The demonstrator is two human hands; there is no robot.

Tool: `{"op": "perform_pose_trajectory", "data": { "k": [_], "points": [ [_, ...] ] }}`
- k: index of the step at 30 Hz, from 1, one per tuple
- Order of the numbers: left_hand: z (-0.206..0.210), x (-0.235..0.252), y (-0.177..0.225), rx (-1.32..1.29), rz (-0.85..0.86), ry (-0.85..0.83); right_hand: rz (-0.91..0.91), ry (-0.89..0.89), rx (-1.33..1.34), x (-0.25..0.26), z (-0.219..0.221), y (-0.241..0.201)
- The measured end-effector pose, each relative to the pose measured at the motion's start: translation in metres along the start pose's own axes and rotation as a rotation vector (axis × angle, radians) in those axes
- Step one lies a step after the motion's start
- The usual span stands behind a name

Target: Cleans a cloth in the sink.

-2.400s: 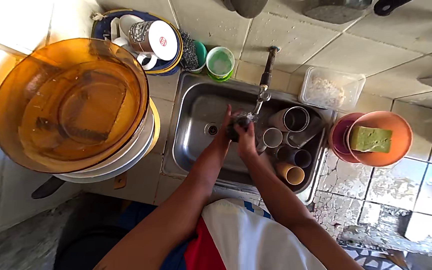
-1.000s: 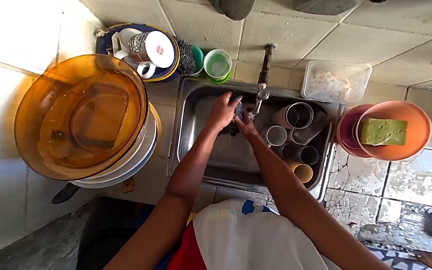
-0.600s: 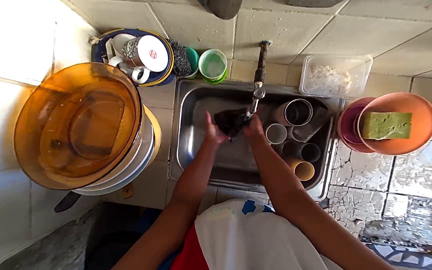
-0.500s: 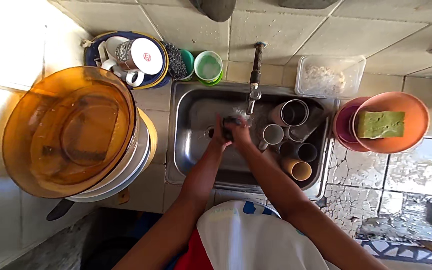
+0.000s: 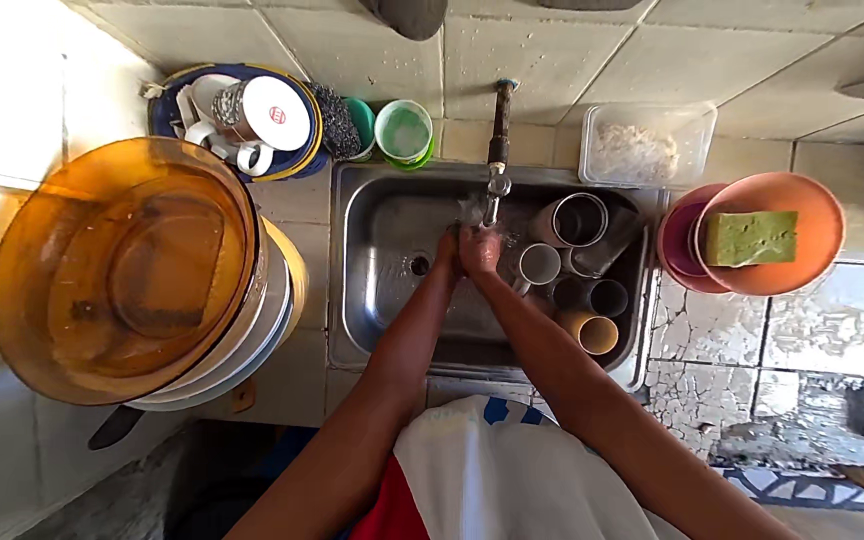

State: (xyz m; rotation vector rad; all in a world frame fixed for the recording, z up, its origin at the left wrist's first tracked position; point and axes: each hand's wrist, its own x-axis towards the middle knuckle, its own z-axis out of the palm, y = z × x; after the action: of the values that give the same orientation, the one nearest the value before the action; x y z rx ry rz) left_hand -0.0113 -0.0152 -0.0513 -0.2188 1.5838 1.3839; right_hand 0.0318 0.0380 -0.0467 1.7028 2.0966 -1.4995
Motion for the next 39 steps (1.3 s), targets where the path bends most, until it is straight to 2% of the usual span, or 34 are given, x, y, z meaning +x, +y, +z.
{"op": "perform_pose_trajectory", "data": {
  "k": [1, 2, 3, 4, 5, 6, 9, 12, 14, 16, 17, 18, 21, 23, 24, 25, 26, 29, 31, 33, 34, 35, 38, 39],
  "points": [
    [0.007, -0.017, 0.035, 0.009, -0.237, 0.089, -0.06, -0.031, -0.002, -0.011, 0.007, 0.003],
    [0.012, -0.028, 0.049, 0.014, -0.325, 0.141, -0.095, -0.048, -0.017, -0.019, 0.011, 0.006],
    [0.015, -0.028, 0.048, 0.024, -0.319, 0.142, -0.11, -0.033, -0.04, -0.019, 0.013, 0.008],
    [0.011, -0.021, 0.03, 0.005, -0.229, 0.088, -0.113, 0.001, -0.082, -0.014, 0.011, 0.009],
    [-0.001, -0.005, -0.005, -0.02, -0.033, -0.026, -0.11, 0.041, -0.134, -0.009, 0.007, 0.008],
    [-0.006, 0.006, -0.022, -0.017, 0.02, -0.06, -0.107, 0.069, -0.179, -0.002, 0.001, 0.006],
    [-0.019, 0.005, -0.005, 0.27, 0.031, -0.025, -0.256, 0.278, -0.27, 0.024, -0.011, 0.015],
    [-0.044, -0.005, 0.028, 0.659, 0.097, -0.027, -0.281, 0.424, -0.273, 0.034, -0.01, 0.023],
    [-0.05, -0.009, 0.044, 0.872, 0.077, -0.028, -0.398, 0.31, -0.234, 0.023, 0.001, 0.025],
    [-0.044, -0.02, 0.06, 1.025, 0.136, -0.074, -0.624, 0.014, -0.01, 0.015, 0.013, 0.029],
    [-0.041, -0.029, 0.069, 1.071, 0.193, -0.089, -0.675, -0.138, 0.063, 0.013, 0.017, 0.032],
    [-0.04, -0.037, 0.078, 1.11, 0.266, -0.082, -0.685, -0.212, 0.068, 0.014, 0.019, 0.032],
    [-0.054, -0.054, 0.093, 0.971, 0.431, 0.031, -0.584, -0.284, -0.221, 0.033, 0.003, 0.037],
    [-0.068, -0.051, 0.1, 0.95, 0.44, 0.111, -0.462, -0.338, -0.439, 0.046, -0.015, 0.037],
    [-0.077, -0.045, 0.101, 0.976, 0.425, 0.136, -0.364, -0.359, -0.448, 0.047, -0.025, 0.033],
    [-0.084, -0.034, 0.097, 1.001, 0.411, 0.155, -0.232, -0.379, -0.359, 0.043, -0.036, 0.028],
    [-0.089, -0.02, 0.089, 1.007, 0.421, 0.169, -0.128, -0.389, -0.158, 0.039, -0.046, 0.025],
    [-0.086, 0.027, 0.047, 0.795, 0.506, 0.061, 0.022, -0.329, 0.736, 0.029, -0.057, 0.03],
    [-0.064, 0.035, 0.025, 0.505, 0.342, -0.037, 0.058, -0.228, 0.997, 0.033, -0.048, 0.035],
    [-0.045, 0.031, 0.007, 0.192, 0.022, -0.111, 0.096, -0.182, 0.969, 0.023, -0.033, 0.039],
    [-0.039, 0.034, 0.0, 0.094, -0.033, -0.134, 0.042, -0.188, 0.894, 0.012, -0.024, 0.036],
    [-0.036, 0.037, -0.002, 0.049, -0.006, -0.174, -0.055, -0.205, 0.792, -0.005, -0.017, 0.03],
    [-0.034, 0.028, -0.011, -0.226, 0.146, -0.332, -0.47, -0.254, 0.413, -0.071, -0.008, 0.019],
    [-0.03, 0.013, -0.008, -0.345, 0.123, -0.294, -0.633, -0.239, 0.34, -0.082, -0.006, 0.018]
  ]
}}
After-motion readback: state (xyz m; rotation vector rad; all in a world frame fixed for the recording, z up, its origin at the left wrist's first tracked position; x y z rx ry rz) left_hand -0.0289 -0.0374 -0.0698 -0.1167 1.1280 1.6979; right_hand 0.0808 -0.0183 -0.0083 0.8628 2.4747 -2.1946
